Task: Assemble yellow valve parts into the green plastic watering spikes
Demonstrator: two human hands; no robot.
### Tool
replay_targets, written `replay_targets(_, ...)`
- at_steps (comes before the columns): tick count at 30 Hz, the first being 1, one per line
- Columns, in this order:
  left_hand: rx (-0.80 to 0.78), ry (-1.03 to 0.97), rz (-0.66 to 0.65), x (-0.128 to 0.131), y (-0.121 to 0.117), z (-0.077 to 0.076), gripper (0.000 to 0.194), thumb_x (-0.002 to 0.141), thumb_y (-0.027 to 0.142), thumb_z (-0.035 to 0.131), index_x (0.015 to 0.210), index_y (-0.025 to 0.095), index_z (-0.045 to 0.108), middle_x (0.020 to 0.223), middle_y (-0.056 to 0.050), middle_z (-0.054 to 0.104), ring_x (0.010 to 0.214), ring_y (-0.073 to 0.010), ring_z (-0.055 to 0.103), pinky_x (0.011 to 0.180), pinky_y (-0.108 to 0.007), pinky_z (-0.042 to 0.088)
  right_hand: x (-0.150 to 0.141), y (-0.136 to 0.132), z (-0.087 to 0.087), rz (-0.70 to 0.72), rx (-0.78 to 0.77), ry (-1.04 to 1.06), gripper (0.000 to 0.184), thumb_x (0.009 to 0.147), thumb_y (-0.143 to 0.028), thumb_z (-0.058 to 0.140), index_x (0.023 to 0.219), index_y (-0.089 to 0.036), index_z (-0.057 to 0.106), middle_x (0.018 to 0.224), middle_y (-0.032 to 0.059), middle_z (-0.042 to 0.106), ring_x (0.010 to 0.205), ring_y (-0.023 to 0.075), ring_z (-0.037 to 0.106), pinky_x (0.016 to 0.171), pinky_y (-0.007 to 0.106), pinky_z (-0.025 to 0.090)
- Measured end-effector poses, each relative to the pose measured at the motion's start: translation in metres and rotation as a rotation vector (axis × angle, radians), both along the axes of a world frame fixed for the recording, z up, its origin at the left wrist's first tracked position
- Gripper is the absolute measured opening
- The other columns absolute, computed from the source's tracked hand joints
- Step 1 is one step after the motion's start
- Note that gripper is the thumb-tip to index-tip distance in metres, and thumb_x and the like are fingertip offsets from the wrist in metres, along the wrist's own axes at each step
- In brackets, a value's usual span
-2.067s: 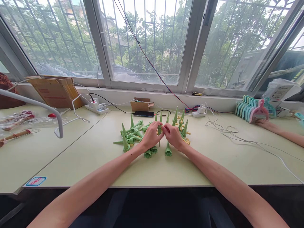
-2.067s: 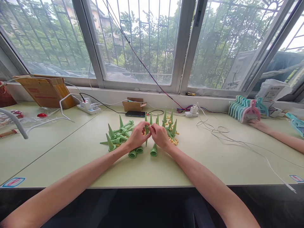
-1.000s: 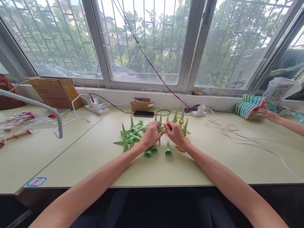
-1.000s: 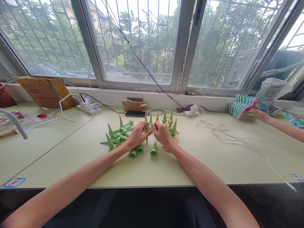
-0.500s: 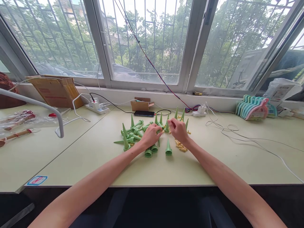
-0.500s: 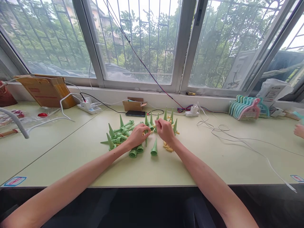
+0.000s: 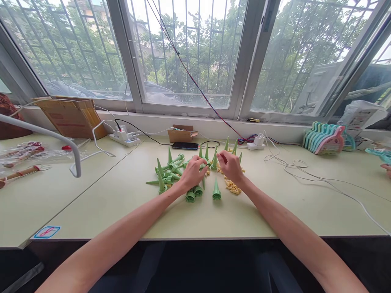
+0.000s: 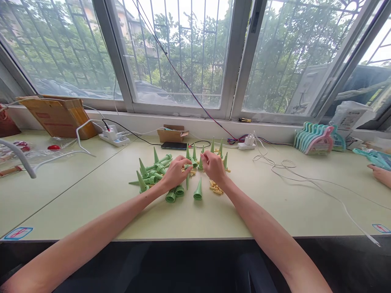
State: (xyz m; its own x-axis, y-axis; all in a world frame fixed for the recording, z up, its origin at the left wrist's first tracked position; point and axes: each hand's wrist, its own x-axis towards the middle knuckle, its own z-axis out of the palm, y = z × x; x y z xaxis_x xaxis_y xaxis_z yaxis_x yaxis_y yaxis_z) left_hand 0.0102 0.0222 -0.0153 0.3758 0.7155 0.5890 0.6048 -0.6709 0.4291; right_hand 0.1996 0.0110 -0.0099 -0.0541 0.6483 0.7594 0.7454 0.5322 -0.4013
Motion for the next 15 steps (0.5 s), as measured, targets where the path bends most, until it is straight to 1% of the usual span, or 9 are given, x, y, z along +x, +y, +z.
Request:
replay_targets(4, 0.053, -0.047, -0.02, 0.0018, -0.001, 0.0021, 0.013, 0.089, 0.024, 0.055, 0.086, 0.018, 0.066, 0.085, -0.004, 0.058, 0.074, -0.016, 0.057, 0.071, -0.03, 0.047, 0.0001, 0.0005, -0.0007, 0.0, -0.011, 0.016, 0.029, 0.097, -0.036, 0.041, 0.075, -0.02, 0.053, 0.06, -0.002, 0.05, 0.053, 0.0126, 0.043, 0.059, 0.025, 0.034)
replay_targets(8, 0.072, -0.073, -0.046, 0.0038, -0.0021, 0.0019, 0.012, 0.088, 0.023, 0.056, 0.085, 0.018, 0.066, 0.081, -0.003, 0.059, 0.072, -0.0148, 0.056, 0.067, -0.028, 0.045, 0.0002, 0.0015, -0.0013, 0.006, -0.034, 0.061, 0.021, 0.096, -0.035, 0.042, 0.089, -0.02, 0.056, 0.067, -0.0005, 0.058, 0.053, 0.0125, 0.048, 0.06, 0.025, 0.037)
replay_targets(10, 0.073, -0.079, -0.054, 0.0043, -0.0027, 0.002, 0.011, 0.088, 0.023, 0.056, 0.084, 0.018, 0.065, 0.081, -0.003, 0.059, 0.071, -0.014, 0.056, 0.066, -0.027, 0.045, 0.0002, 0.0016, -0.0009, -0.011, -0.036, 0.061, 0.02, 0.096, -0.034, 0.043, 0.092, -0.02, 0.056, 0.068, -0.0002, 0.059, 0.054, 0.0127, 0.05, 0.061, 0.025, 0.038)
replay_targets(12, 0.073, -0.081, -0.054, 0.0044, -0.0032, 0.0024, 0.011, 0.088, 0.022, 0.055, 0.084, 0.018, 0.065, 0.08, -0.003, 0.06, 0.07, -0.0135, 0.056, 0.066, -0.026, 0.044, -0.0003, 0.0009, -0.0002, -0.019, -0.062, 0.028, 0.02, 0.095, -0.033, 0.044, 0.087, -0.019, 0.056, 0.064, -0.0008, 0.058, 0.053, 0.0125, 0.049, 0.06, 0.024, 0.037)
replay_targets(15, 0.077, -0.083, -0.044, 0.004, -0.0036, 0.0033, 0.011, 0.088, 0.022, 0.055, 0.085, 0.017, 0.064, 0.081, -0.003, 0.061, 0.072, -0.0139, 0.056, 0.067, -0.026, 0.044, -0.0025, -0.0019, 0.0006, -0.007, -0.182, -0.076, 0.027, 0.093, -0.034, 0.048, 0.071, -0.019, 0.053, 0.056, -0.0017, 0.053, 0.05, 0.0114, 0.044, 0.058, 0.024, 0.033)
